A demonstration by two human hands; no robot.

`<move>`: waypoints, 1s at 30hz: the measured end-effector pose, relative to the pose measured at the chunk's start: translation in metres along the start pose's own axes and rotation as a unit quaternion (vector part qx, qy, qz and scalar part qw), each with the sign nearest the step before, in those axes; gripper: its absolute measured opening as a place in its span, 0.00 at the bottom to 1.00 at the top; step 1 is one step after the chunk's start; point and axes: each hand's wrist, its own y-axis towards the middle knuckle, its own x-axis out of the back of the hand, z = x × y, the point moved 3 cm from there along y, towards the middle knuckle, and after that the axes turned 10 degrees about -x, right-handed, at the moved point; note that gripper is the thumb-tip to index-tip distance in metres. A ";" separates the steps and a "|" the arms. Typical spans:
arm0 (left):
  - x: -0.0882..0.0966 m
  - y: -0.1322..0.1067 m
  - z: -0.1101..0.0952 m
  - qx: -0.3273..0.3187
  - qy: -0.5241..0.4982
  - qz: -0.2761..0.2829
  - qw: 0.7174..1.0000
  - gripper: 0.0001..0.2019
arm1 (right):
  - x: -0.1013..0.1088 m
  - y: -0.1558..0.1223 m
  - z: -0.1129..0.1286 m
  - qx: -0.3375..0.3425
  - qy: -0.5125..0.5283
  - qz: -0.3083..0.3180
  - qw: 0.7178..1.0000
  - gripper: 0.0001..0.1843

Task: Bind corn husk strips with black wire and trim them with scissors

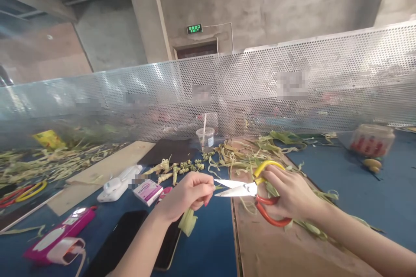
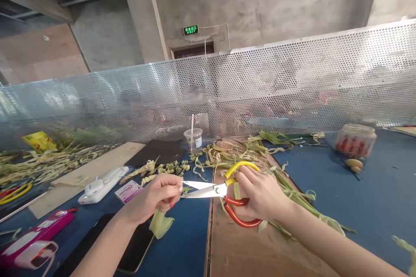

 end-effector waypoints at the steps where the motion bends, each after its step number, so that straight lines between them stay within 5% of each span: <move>1: 0.000 0.000 0.000 -0.001 0.002 -0.001 1.000 0.14 | 0.000 0.000 0.000 0.001 -0.002 -0.001 1.000 0.14; 30: -0.003 0.000 0.002 -0.005 -0.027 0.000 1.000 0.14 | 0.002 0.000 0.005 0.000 0.008 -0.013 1.000 0.14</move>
